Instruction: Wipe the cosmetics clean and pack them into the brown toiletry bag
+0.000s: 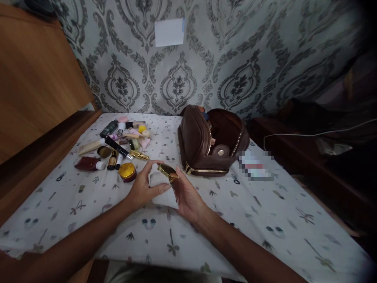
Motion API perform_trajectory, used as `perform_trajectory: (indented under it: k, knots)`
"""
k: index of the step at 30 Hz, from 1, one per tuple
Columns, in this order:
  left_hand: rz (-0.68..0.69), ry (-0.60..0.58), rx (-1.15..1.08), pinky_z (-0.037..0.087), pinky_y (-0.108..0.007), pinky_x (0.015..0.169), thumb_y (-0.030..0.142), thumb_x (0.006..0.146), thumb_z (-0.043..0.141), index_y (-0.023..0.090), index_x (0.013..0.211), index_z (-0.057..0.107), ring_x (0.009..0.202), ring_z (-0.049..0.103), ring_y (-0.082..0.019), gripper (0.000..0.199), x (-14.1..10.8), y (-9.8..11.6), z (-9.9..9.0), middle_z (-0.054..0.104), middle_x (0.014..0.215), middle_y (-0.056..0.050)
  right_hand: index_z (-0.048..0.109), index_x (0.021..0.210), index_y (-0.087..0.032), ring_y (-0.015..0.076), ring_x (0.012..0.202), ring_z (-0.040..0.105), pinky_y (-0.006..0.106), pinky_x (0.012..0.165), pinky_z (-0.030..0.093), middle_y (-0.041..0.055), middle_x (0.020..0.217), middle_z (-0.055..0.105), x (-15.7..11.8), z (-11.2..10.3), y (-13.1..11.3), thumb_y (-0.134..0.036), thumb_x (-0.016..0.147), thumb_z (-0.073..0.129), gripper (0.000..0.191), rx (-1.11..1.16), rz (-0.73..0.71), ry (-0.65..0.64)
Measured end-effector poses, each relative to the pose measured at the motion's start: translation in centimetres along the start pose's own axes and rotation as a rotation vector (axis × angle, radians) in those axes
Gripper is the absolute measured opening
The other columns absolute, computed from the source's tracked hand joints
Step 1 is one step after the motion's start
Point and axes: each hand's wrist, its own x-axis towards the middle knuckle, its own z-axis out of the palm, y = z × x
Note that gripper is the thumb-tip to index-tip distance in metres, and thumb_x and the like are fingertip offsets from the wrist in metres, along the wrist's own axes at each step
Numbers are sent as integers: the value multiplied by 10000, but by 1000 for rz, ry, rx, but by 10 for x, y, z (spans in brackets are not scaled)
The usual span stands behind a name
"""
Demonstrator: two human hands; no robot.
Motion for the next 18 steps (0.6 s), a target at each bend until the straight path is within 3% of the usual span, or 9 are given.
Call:
perform_trajectory:
  k: [4,8,11,15,18]
  knots:
    - [85,76,137,455,-252,754,399,763,710,206,1070,574,834,583,-179,388,0,-1,-1,639,928,-13,672,945,-222,129,608,600,269,613,526,-30,745,682,1,-3,1,-387,858,627,192,31,30,50]
    - [59,175,143,449,-252,731,450,898,525,186,967,634,798,578,-175,294,4,-6,-4,632,837,-16,644,1005,-229,143,687,630,253,579,500,-6,836,693,3,-6,4,-393,859,621,221,43,37,-70]
    - [54,255,163,440,-272,836,425,895,526,184,935,644,894,590,-194,272,10,-7,-9,649,890,-24,623,1043,-227,148,699,646,227,525,471,8,863,701,4,-7,4,-438,877,588,271,30,76,-125]
    - [118,322,243,400,-302,933,361,860,569,196,979,612,1002,567,-214,208,15,-4,-17,638,996,-27,619,991,-204,142,658,638,231,525,480,12,829,706,3,-7,3,-441,909,545,262,54,88,-104]
    - [84,286,243,422,-309,907,354,820,614,202,989,618,971,576,-217,227,15,-3,-18,645,988,-20,619,960,-201,143,676,641,223,528,475,16,833,710,2,-6,2,-437,901,569,248,49,60,-108]
